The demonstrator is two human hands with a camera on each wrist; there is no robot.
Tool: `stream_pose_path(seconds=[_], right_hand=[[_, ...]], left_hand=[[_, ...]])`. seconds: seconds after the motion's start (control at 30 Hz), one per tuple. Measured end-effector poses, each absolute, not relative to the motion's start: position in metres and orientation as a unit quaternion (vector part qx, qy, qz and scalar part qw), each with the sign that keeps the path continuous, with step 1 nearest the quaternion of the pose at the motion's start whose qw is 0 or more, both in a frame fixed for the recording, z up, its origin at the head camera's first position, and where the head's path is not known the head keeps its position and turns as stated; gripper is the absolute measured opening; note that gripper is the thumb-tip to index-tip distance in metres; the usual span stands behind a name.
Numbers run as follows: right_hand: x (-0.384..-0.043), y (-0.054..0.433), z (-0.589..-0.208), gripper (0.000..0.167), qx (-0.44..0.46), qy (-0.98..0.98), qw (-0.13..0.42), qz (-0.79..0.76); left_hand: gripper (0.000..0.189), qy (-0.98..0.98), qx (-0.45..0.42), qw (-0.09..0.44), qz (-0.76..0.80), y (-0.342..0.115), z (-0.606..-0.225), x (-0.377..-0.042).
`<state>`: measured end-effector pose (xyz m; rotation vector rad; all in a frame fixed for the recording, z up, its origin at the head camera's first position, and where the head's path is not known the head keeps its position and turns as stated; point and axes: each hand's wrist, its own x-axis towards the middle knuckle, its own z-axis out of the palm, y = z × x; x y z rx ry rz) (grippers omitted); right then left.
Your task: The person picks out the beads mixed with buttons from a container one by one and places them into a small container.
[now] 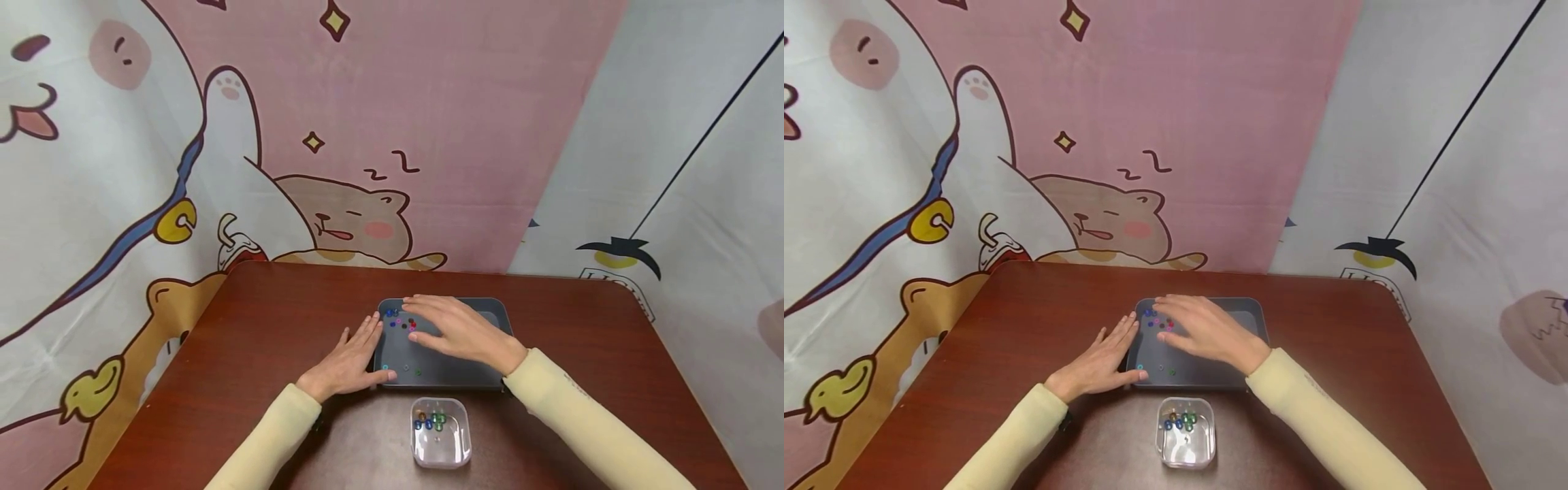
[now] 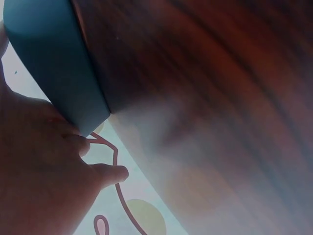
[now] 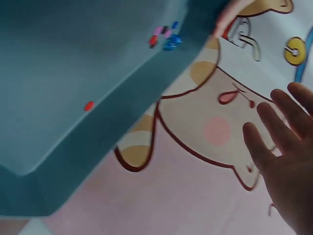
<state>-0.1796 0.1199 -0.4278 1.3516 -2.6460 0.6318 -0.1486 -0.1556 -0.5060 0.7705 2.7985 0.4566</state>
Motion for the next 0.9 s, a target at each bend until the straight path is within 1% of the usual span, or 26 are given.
stream_pose_path(seconds=[0.27,0.57,0.9], right_hand=[[-0.204,0.106,-0.450,0.059,0.459,-0.868,0.025,0.188],[-0.217,0.097,-0.465,0.057,0.448,-0.875,-0.004,0.184],[-0.228,0.091,-0.487,0.056,0.426,-0.885,-0.021,0.185]], left_hand=[[0.107,0.947,0.264,0.099,0.153,-0.156,-0.505,-0.150],[0.108,0.947,0.266,0.096,0.153,-0.156,-0.508,-0.150],[0.108,0.946,0.271,0.093,0.154,-0.157,-0.508,-0.150]])
